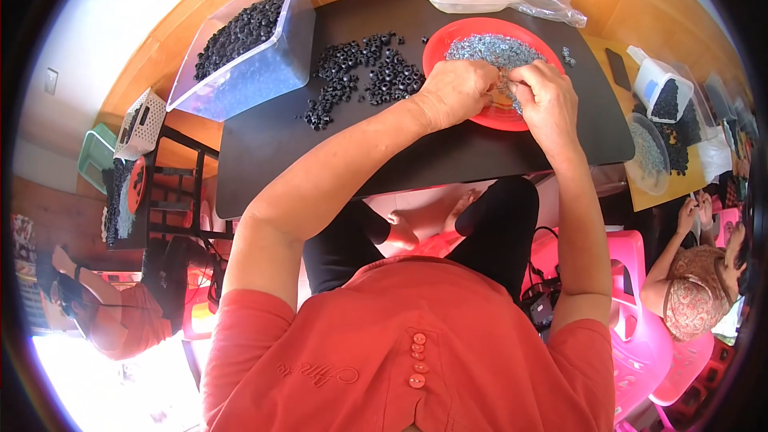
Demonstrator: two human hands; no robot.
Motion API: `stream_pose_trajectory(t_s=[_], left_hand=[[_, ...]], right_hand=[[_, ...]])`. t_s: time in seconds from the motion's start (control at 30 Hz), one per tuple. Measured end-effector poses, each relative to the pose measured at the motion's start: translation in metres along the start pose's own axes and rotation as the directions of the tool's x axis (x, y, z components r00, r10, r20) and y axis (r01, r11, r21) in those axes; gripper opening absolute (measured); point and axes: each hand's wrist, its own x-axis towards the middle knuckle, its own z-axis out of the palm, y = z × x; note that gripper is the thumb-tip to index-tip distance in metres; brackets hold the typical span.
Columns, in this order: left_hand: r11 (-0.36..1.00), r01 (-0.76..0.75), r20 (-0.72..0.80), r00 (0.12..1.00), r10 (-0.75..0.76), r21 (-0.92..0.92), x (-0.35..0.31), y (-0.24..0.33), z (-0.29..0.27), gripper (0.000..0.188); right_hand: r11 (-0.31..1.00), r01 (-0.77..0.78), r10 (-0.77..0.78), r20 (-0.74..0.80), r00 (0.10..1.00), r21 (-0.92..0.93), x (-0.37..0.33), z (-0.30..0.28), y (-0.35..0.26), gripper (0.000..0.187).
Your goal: Sorting small black items from a plastic container into a red dish at a workstation.
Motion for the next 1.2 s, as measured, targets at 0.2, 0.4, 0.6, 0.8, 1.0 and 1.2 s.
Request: stream_pose_trajectory(t_s=[0.2,0.4,0.6,0.8,1.0,1.2], left_hand=[[0.998,-0.038,-0.012,0.999,0.039,0.051,0.001,-0.003,0.009,0.012],[0.991,-0.09,0.025,0.996,0.087,0.098,0.003,-0.009,0.012,0.011],[0.866,0.155,-0.027,0.981,-0.19,-0.476,0.008,-0.009,0.002,0.011],[0.137,0.502,0.411,0.812,-0.414,-0.854,0.01,0.016,-0.027,0.013],[-0.094,0.471,0.466,0.788,-0.402,-0.877,0.006,0.014,-0.029,0.012],[-0.241,0.445,0.505,0.788,-0.351,-0.862,0.006,0.005,-0.02,0.012]], right_hand=[[1.0,-0.005,0.005,-0.003,1.0,0.03,-0.004,0.0,0.002,0.007],[1.0,0.003,-0.003,0.015,1.0,0.007,-0.006,-0.003,0.002,0.009],[0.969,-0.088,0.083,0.029,0.996,0.231,-0.003,-0.003,-0.006,0.015],[0.894,-0.004,0.031,-0.052,0.998,0.449,-0.001,0.009,0.001,0.02],[0.931,0.092,-0.049,-0.129,0.99,0.354,0.004,0.007,-0.012,0.02],[0.952,0.176,-0.139,-0.157,0.978,0.249,0.004,0.006,-0.013,0.019]])
